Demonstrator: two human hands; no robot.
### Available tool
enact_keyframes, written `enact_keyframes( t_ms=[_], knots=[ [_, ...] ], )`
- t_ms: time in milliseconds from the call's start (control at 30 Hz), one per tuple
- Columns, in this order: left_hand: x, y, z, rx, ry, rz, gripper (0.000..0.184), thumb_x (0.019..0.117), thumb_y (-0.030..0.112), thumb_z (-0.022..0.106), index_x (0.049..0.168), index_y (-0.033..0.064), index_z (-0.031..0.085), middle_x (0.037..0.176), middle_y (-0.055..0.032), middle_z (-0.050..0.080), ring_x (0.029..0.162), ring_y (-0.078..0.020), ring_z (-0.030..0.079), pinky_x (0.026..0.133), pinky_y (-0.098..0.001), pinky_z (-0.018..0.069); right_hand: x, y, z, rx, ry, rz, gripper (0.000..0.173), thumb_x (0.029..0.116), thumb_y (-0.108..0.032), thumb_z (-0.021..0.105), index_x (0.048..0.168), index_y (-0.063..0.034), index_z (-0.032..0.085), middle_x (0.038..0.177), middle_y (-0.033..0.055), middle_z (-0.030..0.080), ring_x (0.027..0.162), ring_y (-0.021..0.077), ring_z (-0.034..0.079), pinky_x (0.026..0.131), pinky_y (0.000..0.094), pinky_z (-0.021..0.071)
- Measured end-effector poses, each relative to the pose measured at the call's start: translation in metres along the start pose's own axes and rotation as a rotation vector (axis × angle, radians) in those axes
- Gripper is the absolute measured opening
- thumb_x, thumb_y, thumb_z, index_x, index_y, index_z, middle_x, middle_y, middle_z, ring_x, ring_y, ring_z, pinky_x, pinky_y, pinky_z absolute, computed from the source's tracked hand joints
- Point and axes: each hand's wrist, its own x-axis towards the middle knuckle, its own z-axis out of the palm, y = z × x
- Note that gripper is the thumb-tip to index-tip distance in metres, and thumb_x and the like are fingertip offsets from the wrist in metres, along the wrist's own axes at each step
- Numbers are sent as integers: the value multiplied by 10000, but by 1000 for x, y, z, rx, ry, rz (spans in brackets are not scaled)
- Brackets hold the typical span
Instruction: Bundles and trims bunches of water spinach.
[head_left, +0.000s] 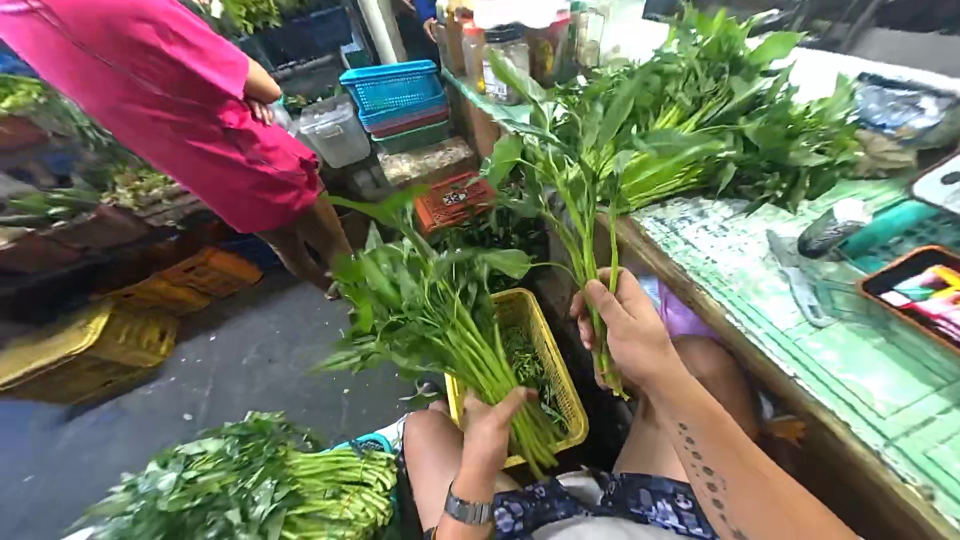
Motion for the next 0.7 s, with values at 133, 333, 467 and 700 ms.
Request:
enact_keyframes(
  t_ms=[133, 333, 467, 700],
  knots=[
    [-3, 14, 22, -112, -141, 48, 599, 780, 81, 794, 1293, -69, 523, 1081, -159, 725, 976, -238, 723, 896, -423, 615, -21, 24, 30, -254, -105, 117, 351, 1055, -351, 528, 1238, -59, 592, 1058, 58, 698, 900, 140, 700, 780, 330, 615],
    [4, 0, 33, -250, -113, -4, 664, 704, 26, 818, 1274, -52, 487, 1018, -155, 704, 910, -212, 720, 837, -398, 621, -28, 43, 42, -409, 35, 71, 302, 838, -371, 821, 855, -112, 667, 1307, 105, 564, 1119, 154, 592, 887, 304, 538],
    [3, -10, 33, -287, -102, -60, 706, 694, 22, 813, 1303, -44, 461, 1033, -177, 694, 909, -237, 720, 835, -419, 621, -27, 49, 36, -408, -25, 229, 431, 806, -429, 847, 959, -76, 654, 1221, 101, 590, 1023, 162, 602, 861, 353, 534],
    [8, -15, 14, -463, -248, -61, 436, 748, 70, 819, 1096, -61, 590, 946, -184, 696, 833, -267, 715, 793, -430, 621, -27, 49, 22, -95, -101, 357, 238, 1009, -243, 671, 1055, -19, 607, 875, 90, 734, 746, 184, 738, 697, 337, 650]
  ],
)
